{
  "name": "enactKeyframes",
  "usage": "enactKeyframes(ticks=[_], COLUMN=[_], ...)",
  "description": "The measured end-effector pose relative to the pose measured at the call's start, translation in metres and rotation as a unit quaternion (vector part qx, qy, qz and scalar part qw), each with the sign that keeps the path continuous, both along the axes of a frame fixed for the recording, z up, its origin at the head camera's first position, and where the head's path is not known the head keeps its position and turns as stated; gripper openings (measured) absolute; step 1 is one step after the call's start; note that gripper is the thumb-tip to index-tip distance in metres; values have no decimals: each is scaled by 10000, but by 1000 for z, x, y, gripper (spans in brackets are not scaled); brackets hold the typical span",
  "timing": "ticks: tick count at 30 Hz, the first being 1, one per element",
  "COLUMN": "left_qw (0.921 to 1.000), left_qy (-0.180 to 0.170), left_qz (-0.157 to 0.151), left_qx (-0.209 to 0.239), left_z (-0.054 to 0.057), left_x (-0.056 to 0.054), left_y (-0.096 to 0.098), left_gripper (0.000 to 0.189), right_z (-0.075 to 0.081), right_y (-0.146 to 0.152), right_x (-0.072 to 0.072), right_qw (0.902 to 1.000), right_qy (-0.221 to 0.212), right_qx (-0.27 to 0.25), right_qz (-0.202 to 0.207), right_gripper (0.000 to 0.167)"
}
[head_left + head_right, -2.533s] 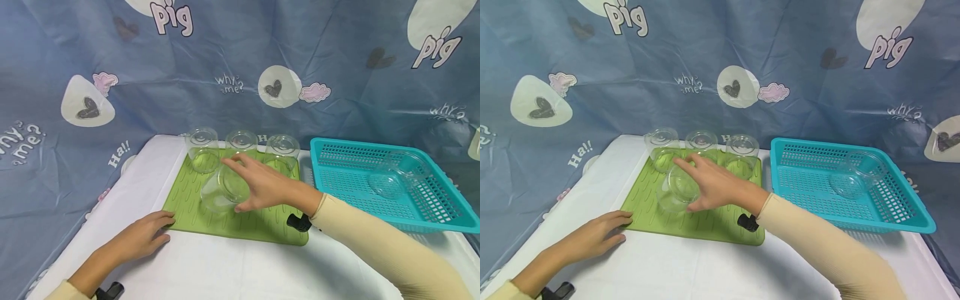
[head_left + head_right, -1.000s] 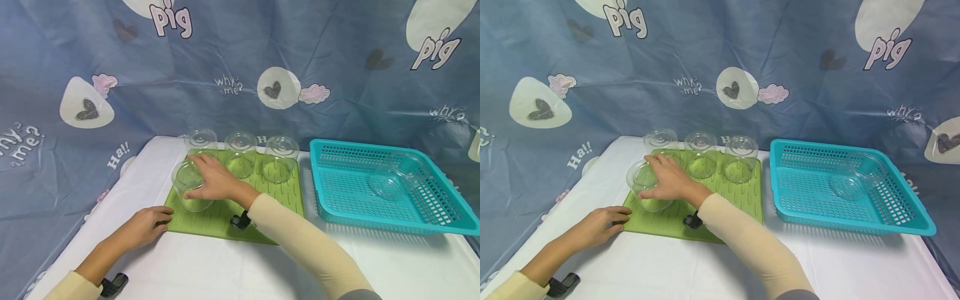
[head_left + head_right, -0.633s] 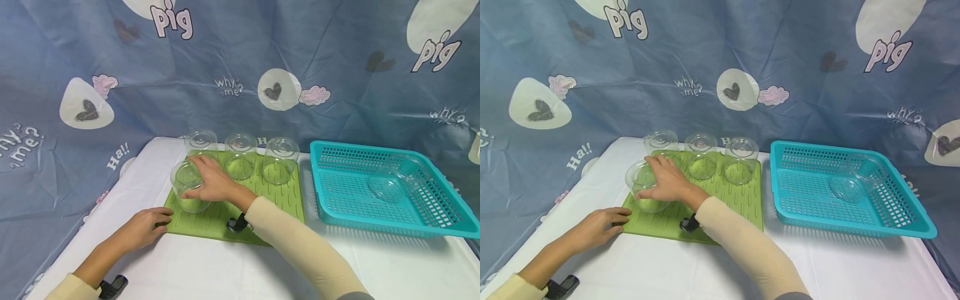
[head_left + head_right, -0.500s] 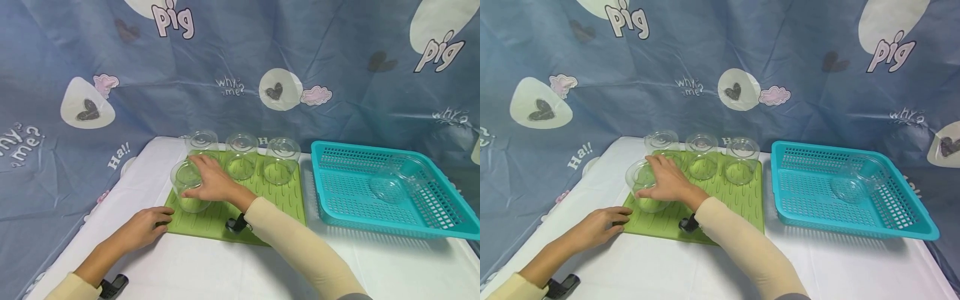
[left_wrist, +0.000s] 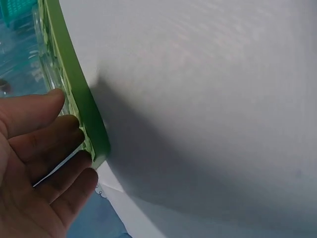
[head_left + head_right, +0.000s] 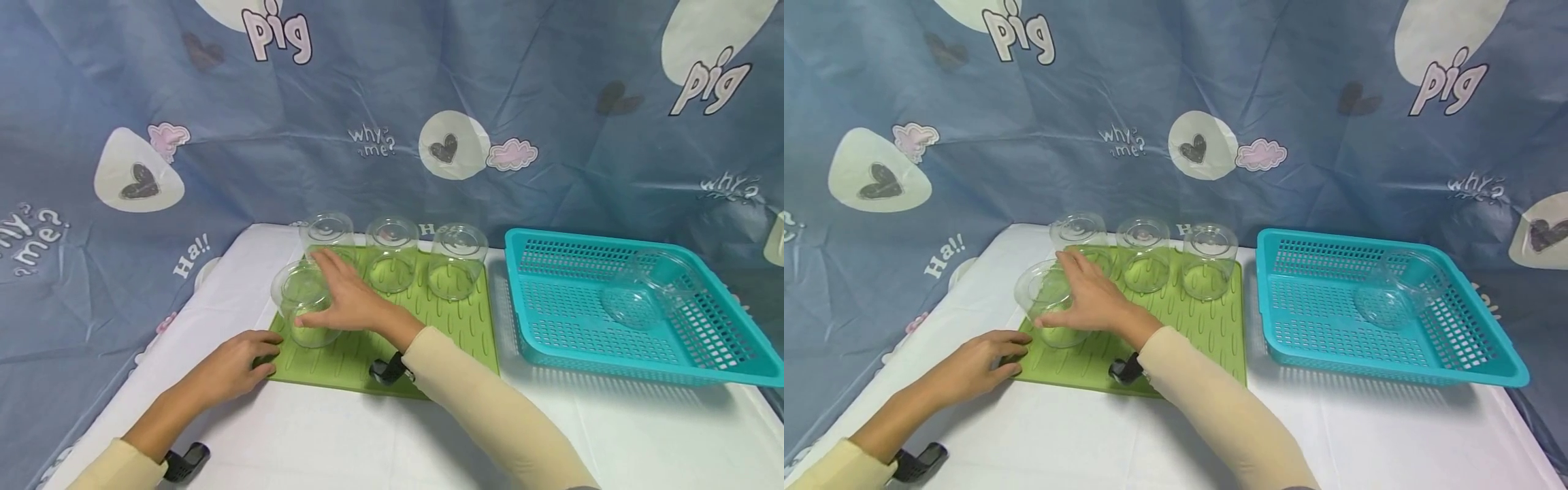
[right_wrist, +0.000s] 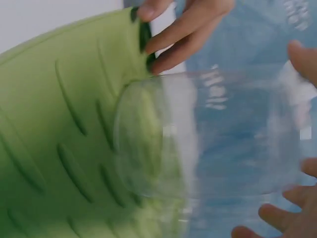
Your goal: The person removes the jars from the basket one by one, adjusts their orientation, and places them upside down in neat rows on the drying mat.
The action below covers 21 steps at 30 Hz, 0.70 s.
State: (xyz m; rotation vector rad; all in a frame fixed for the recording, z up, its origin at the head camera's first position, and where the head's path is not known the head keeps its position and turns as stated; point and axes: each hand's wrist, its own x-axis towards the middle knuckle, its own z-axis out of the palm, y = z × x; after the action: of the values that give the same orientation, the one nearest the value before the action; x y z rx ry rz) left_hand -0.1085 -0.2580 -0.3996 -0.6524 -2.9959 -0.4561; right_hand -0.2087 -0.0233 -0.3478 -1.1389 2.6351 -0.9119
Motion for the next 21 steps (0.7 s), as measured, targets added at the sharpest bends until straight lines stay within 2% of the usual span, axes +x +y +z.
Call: enactKeyframes(ticks=[2,5,10,12,16,19,21], left_qw=[10000,9999,9996,9993,9989,9985,9980], left_qy=[43,102,119,77,-5,-144,-267], left_qz=[2,-7,-137,-199,-310,-315,-291], left_qx=[-43,-89,-228,-292,-346,-432,-491], left_z=[-1,0,2,1,0,0,0], left_x=[-1,-1,2,4,7,9,9], left_y=[0,0,0,0,2,3,3], left_gripper=[23,26,32,34,34,34,35], right_z=[9,30,59,62,64,70,73], right_y=[14,46,122,156,221,265,293], right_x=[7,21,49,60,78,82,80], right_qw=[9998,9978,9878,9859,9869,9875,9853], right_qy=[96,200,-218,-325,-314,-63,166], right_qx=[64,455,1233,1422,1564,1540,1550], right_qz=[142,449,921,825,224,-323,-700], right_gripper=[98,87,76,72,67,65,63])
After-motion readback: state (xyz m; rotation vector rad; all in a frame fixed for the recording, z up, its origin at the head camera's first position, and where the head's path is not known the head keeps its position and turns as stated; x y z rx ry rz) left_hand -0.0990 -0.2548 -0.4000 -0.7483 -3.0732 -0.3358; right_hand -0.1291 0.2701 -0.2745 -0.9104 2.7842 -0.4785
